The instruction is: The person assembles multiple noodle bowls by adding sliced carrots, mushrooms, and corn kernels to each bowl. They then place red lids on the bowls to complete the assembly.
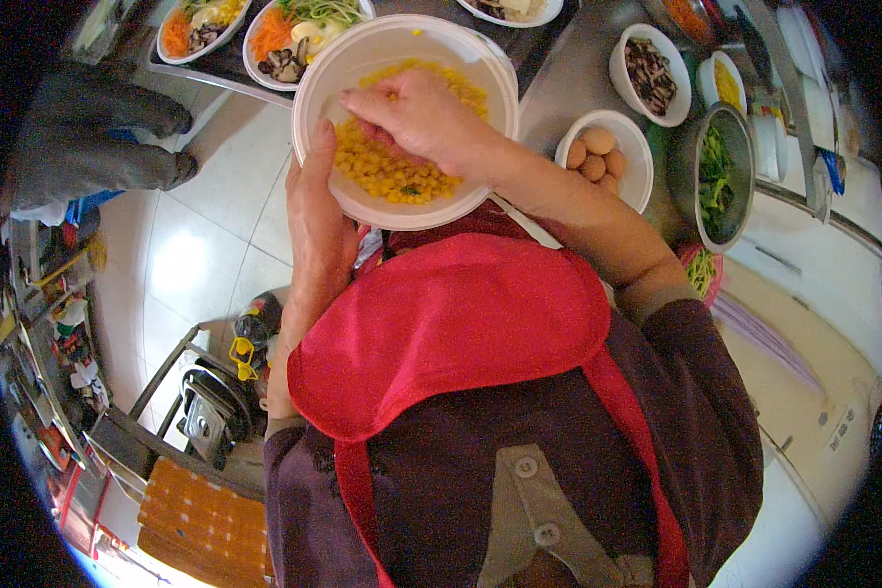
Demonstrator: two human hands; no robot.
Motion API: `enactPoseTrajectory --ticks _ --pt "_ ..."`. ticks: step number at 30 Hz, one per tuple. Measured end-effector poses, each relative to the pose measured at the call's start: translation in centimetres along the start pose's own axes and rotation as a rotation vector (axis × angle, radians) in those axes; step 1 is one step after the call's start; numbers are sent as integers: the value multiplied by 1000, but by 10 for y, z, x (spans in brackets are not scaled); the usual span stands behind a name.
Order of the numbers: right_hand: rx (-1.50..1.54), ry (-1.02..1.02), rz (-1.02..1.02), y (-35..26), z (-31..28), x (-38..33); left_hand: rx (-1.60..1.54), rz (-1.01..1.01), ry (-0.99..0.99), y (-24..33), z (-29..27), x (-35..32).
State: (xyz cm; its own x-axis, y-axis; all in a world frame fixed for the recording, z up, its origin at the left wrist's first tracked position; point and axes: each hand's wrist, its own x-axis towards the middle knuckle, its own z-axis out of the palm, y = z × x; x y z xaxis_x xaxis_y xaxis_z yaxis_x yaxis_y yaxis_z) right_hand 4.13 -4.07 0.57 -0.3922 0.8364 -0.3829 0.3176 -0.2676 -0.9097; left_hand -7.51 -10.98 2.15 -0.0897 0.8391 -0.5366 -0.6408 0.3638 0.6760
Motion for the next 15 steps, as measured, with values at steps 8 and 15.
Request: enactPoseTrajectory --ticks 8,15 --pt "431 -155 -44 -23 -30 -12 -38 19 88 -8 -10 1" --pt "950 39 -45 34 -96 21 -124 223 215 8 -69 0"
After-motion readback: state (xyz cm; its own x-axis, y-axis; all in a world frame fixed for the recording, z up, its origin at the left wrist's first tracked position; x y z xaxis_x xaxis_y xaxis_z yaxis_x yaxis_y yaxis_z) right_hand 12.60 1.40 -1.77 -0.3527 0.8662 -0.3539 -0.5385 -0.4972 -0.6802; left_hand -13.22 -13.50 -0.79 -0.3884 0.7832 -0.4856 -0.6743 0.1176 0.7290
